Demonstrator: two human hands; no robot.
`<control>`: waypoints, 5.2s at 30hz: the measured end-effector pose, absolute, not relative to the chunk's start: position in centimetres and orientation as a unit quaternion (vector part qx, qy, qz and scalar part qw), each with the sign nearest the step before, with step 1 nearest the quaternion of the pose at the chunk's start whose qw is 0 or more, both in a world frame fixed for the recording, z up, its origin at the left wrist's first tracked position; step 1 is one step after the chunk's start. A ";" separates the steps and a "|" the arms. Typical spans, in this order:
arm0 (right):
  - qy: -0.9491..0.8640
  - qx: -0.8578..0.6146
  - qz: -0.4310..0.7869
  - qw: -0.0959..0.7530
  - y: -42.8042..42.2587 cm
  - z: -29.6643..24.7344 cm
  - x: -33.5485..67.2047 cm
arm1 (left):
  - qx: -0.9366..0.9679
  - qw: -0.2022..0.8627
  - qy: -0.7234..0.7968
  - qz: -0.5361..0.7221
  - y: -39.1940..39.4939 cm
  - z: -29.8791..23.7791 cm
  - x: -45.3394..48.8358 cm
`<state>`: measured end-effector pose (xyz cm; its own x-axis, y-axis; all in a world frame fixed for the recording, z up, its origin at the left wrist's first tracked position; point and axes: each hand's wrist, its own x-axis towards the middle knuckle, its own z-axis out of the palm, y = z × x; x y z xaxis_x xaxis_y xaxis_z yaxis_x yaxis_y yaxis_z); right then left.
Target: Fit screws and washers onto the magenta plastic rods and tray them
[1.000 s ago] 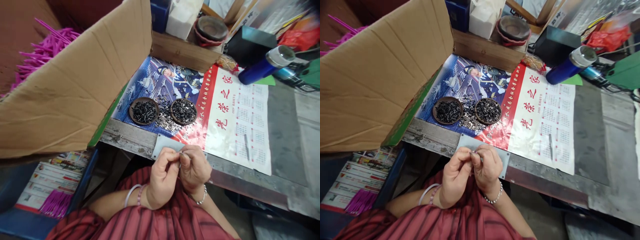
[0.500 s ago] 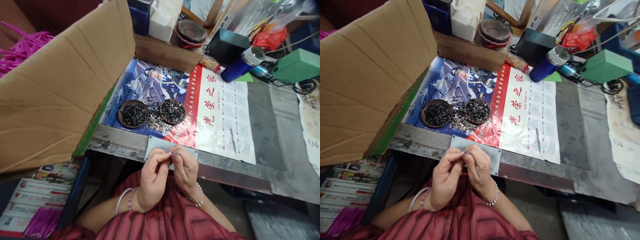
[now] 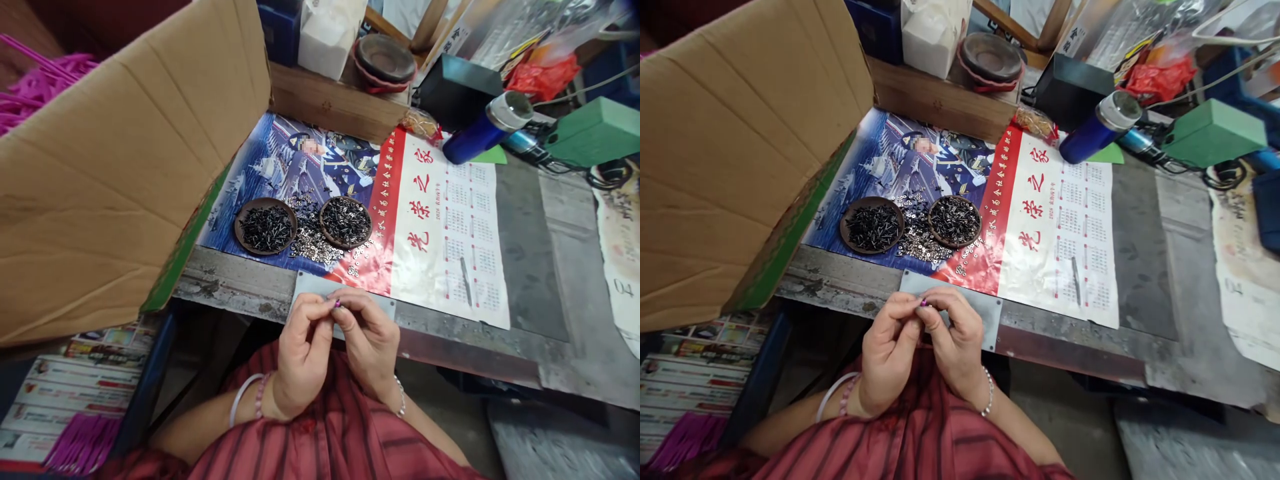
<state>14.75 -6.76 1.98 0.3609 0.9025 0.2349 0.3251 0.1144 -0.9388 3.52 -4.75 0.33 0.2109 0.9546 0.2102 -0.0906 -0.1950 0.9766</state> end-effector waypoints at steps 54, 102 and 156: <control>-0.541 -0.704 0.052 0.458 -6.5 0.3 15.5 | 0.217 0.798 0.393 0.403 -4.0 1.0 4.0; -0.602 -0.672 0.083 0.424 -7.6 2.1 15.4 | 0.477 0.629 0.409 0.457 -5.6 0.4 3.8; -0.525 -0.637 0.201 0.528 -8.2 2.3 15.6 | 0.553 0.547 0.386 0.496 -5.4 0.2 4.2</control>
<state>15.60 -8.25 2.28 0.3680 0.8805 0.2986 0.4574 0.1082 -0.8827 4.25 -5.43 0.20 0.2089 0.9697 0.1264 -0.1163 -0.1037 0.9878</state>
